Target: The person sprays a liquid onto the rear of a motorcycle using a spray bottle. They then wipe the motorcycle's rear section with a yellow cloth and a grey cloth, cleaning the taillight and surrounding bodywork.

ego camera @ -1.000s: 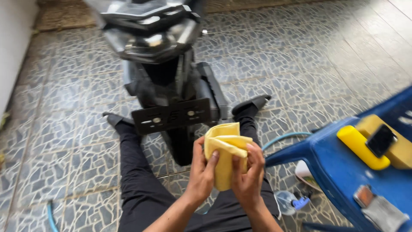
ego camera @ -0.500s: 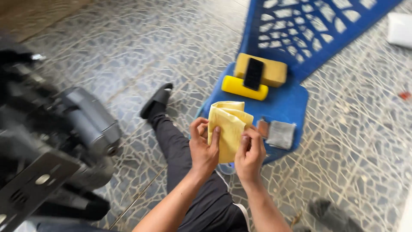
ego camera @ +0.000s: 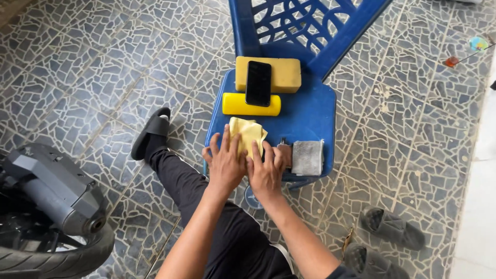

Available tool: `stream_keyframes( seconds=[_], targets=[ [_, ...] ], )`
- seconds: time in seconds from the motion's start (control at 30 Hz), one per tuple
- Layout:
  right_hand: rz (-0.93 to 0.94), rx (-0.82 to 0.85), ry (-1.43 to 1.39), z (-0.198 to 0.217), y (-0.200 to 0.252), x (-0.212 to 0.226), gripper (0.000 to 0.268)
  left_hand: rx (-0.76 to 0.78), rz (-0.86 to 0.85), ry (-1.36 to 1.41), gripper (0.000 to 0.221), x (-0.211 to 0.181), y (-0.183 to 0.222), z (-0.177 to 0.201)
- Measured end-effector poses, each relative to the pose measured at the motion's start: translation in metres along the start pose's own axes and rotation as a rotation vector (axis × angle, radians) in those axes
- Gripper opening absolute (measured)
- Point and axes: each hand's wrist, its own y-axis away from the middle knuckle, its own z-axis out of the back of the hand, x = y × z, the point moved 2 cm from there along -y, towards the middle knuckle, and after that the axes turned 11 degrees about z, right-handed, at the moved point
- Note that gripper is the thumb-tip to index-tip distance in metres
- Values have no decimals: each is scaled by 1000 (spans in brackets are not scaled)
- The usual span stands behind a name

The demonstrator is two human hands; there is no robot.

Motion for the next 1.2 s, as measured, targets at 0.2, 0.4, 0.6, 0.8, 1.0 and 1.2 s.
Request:
stream_keyframes(
  seconds=[0.2,0.4,0.6,0.8,1.0,1.2],
  targets=[
    [-128,95,-94,40,-17,-8,46,-18,20,-25,40,-36,10,30],
    [-295,51,1,78,14,-82,41,-74,-273,186,37,-107,29,22],
    [-445,43,-19,60,48,-132,54,32,-294,99,42,-150,36,-16],
    [-519,52,-123,37,67,-148,42,-62,-373,107,39,-160,40,-32],
    [-518,-170,-394,120,6,-103,36,-11,-280,573,45,-161,34,29],
    [-544,-196,-997,153,-31,-38,38,246,322,1178,67,-110,40,107]
  ],
)
